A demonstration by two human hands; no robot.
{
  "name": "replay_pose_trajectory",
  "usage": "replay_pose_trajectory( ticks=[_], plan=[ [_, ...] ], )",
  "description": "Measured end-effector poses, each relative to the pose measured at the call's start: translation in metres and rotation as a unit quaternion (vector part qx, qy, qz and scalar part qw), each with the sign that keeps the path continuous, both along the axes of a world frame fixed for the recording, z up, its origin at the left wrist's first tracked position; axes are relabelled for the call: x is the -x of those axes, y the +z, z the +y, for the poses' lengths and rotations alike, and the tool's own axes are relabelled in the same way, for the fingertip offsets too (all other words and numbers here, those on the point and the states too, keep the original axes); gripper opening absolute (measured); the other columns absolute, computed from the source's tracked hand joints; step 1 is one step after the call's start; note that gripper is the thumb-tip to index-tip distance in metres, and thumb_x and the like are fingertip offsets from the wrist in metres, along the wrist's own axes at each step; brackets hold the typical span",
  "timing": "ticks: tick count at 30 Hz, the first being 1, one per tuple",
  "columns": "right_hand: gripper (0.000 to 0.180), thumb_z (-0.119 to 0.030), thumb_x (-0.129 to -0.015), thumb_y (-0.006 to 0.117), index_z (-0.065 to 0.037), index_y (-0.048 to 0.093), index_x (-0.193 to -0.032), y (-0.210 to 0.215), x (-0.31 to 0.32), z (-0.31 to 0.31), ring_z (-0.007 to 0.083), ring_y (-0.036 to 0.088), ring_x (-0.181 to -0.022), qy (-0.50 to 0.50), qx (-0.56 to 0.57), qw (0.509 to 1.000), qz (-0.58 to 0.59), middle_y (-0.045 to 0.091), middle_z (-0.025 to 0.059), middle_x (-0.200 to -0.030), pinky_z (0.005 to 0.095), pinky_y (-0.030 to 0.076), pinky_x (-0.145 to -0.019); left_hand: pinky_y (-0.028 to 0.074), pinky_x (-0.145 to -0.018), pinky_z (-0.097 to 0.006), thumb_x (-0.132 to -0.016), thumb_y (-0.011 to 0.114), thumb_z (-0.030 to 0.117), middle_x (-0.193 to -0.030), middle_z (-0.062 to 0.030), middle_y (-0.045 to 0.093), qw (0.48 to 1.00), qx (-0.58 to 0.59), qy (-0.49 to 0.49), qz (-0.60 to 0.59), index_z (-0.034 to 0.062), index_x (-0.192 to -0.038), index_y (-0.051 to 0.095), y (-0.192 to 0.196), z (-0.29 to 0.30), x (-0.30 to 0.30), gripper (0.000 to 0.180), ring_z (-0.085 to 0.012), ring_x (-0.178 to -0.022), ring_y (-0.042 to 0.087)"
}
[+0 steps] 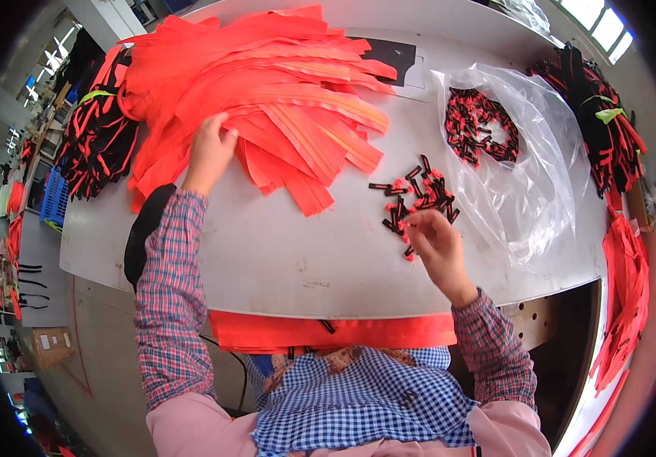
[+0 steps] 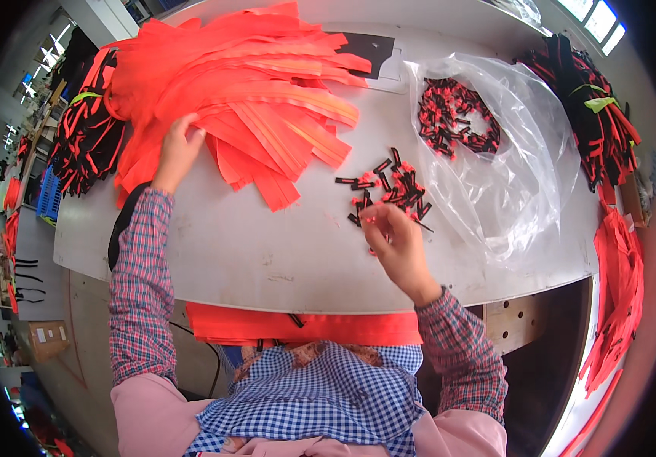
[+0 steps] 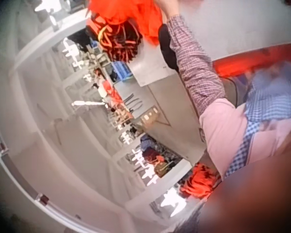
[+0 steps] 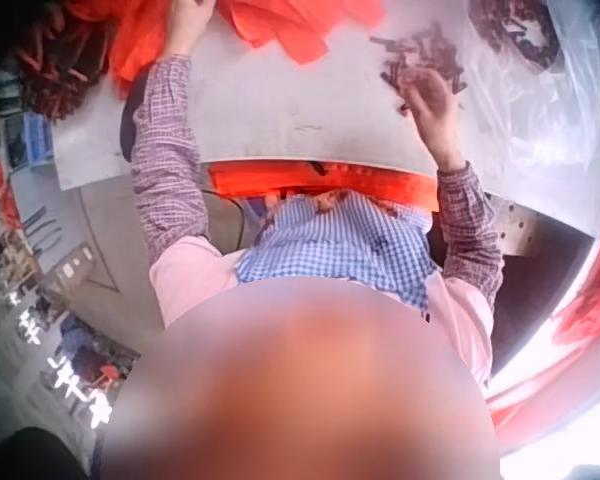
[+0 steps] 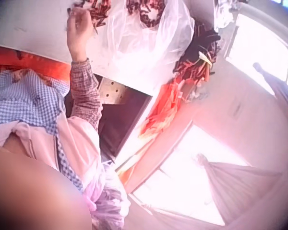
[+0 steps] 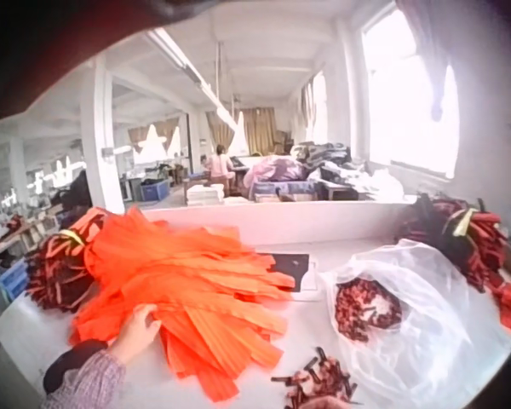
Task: Assembling black sliders onto red zipper tape strips at a workshop table.
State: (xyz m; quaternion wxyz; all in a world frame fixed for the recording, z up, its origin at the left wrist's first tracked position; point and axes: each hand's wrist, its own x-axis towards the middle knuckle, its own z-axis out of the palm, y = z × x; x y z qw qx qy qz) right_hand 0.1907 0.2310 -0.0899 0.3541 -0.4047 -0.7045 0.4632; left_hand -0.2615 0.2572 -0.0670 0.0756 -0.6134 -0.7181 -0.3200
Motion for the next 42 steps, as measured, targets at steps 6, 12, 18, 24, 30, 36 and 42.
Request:
replay_pose_trajectory(
  ticks=[6,12,18,24,30,36,42],
  plan=[
    [0.008,-0.004,-0.096,0.059,-0.003,0.06,-0.104,-0.003,-0.009,-0.035,0.007,0.057,-0.073,-0.036,0.197,0.971,0.126,0.06,-0.0016,-0.086,0.023,0.048,-0.069,0.047,-0.101,-0.044,-0.089,0.065,0.02,-0.124,-0.0241,0.061,0.958,0.051,0.273,0.074,-0.0042,-0.124,0.057,-0.019,0.064,0.098,0.043,-0.0382,-0.117,0.058],
    [0.008,-0.004,-0.095,0.059,-0.002,0.061,-0.103,-0.007,-0.008,-0.044,0.0071,0.057,-0.073,-0.068,0.271,0.952,0.126,0.06,-0.0014,-0.087,0.0227,0.048,-0.07,0.054,-0.083,-0.048,-0.094,0.061,0.022,-0.113,-0.0174,0.068,0.937,0.092,0.31,0.131,0.0065,-0.114,0.065,-0.003,0.062,0.112,0.026,-0.0368,-0.104,0.064],
    [0.012,-0.01,-0.097,0.062,-0.004,0.063,-0.107,0.005,0.019,-0.053,0.0046,0.053,-0.074,0.016,0.275,0.95,0.149,0.058,-0.0048,-0.087,0.0209,0.046,-0.069,0.052,-0.074,-0.041,-0.094,0.063,0.023,-0.096,-0.0201,0.071,0.984,-0.114,0.132,0.036,0.0009,-0.101,0.068,0.056,-0.012,0.052,0.023,-0.0347,-0.085,0.068],
    [0.013,-0.008,-0.098,0.062,-0.001,0.063,-0.109,0.033,0.036,-0.084,0.0033,0.055,-0.08,0.132,0.217,0.959,0.124,0.061,-0.0033,-0.091,0.0213,0.048,-0.073,0.052,-0.09,-0.031,-0.098,0.062,0.013,-0.11,-0.0096,0.069,0.874,-0.399,0.046,-0.273,-0.004,-0.113,0.065,0.129,-0.149,-0.02,0.023,-0.0134,-0.098,0.064],
    [0.017,-0.008,-0.096,0.065,-0.001,0.063,-0.111,0.079,0.043,-0.111,0.009,0.059,-0.083,0.18,0.134,0.966,0.131,0.064,0.0022,-0.095,0.0246,0.05,-0.075,0.056,-0.084,-0.033,-0.096,0.063,0.005,-0.104,-0.0113,0.068,0.888,-0.386,-0.101,-0.23,-0.0048,-0.112,0.063,0.135,-0.226,-0.112,0.019,-0.0162,-0.093,0.067],
    [0.031,-0.013,-0.09,0.073,0.001,0.063,-0.116,0.104,0.042,-0.122,0.0238,0.065,-0.092,0.14,-0.161,0.973,0.087,0.065,0.0123,-0.101,0.0324,0.052,-0.078,0.056,-0.079,-0.029,-0.088,0.069,-0.002,-0.105,-0.0137,0.072,0.924,-0.049,-0.268,-0.27,0.0007,-0.125,0.062,0.077,-0.225,-0.216,0.037,-0.0197,-0.092,0.071],
    [0.02,-0.014,-0.092,0.071,0.001,0.068,-0.104,0.094,0.024,-0.132,0.0215,0.067,-0.074,0.168,-0.082,0.98,0.063,0.068,0.0118,-0.087,0.0315,0.054,-0.066,0.056,-0.08,-0.029,-0.09,0.069,0.002,-0.105,-0.0141,0.072,0.891,0.019,-0.295,-0.344,0.0012,-0.127,0.062,0.063,-0.243,-0.241,0.037,-0.0175,-0.094,0.07]
  ],
)
